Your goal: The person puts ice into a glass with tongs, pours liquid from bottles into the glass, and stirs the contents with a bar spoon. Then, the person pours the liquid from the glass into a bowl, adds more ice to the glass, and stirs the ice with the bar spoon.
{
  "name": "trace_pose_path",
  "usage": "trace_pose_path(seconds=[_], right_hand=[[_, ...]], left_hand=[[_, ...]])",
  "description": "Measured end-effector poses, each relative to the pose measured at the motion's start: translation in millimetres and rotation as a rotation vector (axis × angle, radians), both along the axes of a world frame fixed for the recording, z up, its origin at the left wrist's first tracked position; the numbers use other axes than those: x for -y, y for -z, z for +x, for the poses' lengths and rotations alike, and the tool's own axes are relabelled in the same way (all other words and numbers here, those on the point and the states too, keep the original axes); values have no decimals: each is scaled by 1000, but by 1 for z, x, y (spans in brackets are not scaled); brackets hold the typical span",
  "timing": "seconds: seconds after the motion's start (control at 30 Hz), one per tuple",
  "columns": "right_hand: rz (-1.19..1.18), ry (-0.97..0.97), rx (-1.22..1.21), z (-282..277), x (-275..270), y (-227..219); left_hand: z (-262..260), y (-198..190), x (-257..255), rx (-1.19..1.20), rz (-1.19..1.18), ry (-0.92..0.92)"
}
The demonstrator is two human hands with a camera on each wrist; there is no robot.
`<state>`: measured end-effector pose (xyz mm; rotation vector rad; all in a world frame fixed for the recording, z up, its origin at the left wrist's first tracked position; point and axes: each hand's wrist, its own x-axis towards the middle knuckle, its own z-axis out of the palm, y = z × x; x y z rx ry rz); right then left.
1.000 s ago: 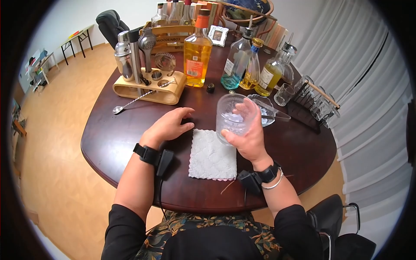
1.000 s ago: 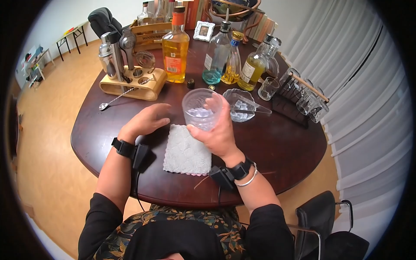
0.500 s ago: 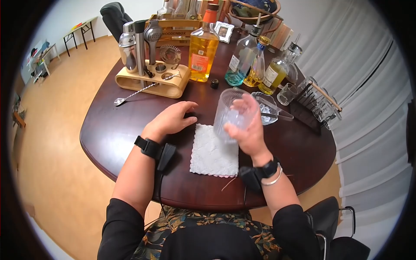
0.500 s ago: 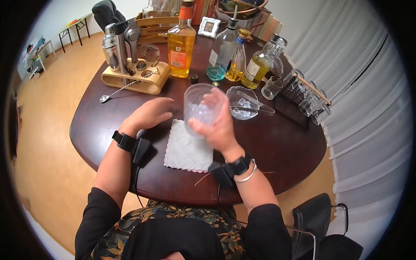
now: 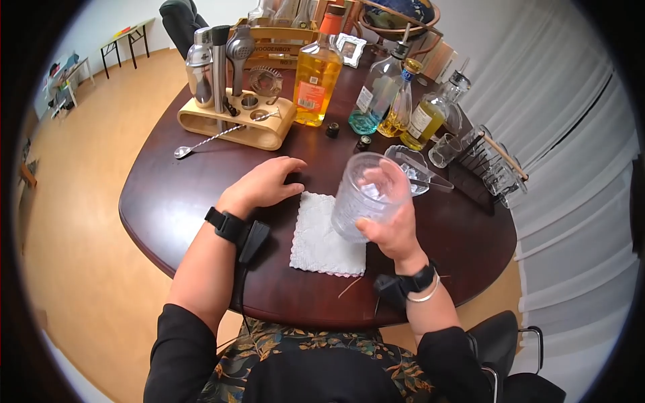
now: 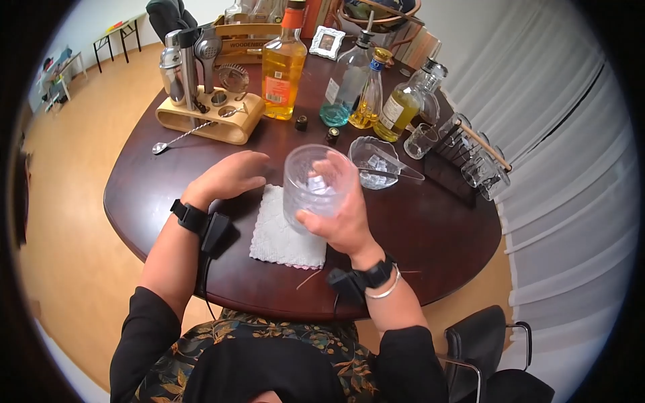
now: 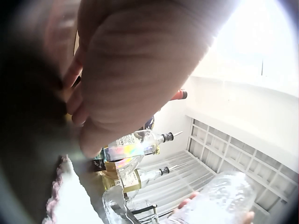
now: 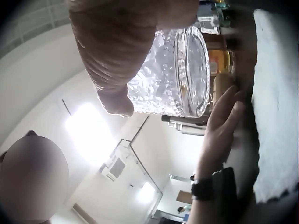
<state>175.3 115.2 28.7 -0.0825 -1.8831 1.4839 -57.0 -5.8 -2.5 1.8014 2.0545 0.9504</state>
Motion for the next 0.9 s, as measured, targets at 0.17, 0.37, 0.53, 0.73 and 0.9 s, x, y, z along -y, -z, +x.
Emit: trace_pose_path(seconds=[0.17, 0.37, 0.53, 0.73, 0.9], right_hand=[[-18, 119, -10, -1, -12, 3], [123, 128, 43, -8, -3, 1], [84, -3, 5, 0, -8, 4], [-49, 124, 2, 0, -9, 4], [129, 52, 97, -5, 7, -3]], left_hand=[[-1, 0, -1, -32, 23, 28], [-1, 5, -2, -70, 9, 32], [-4, 6, -4, -131, 7, 34], [-1, -1, -2, -69, 0, 21], [-8, 11, -7, -79, -11, 50]])
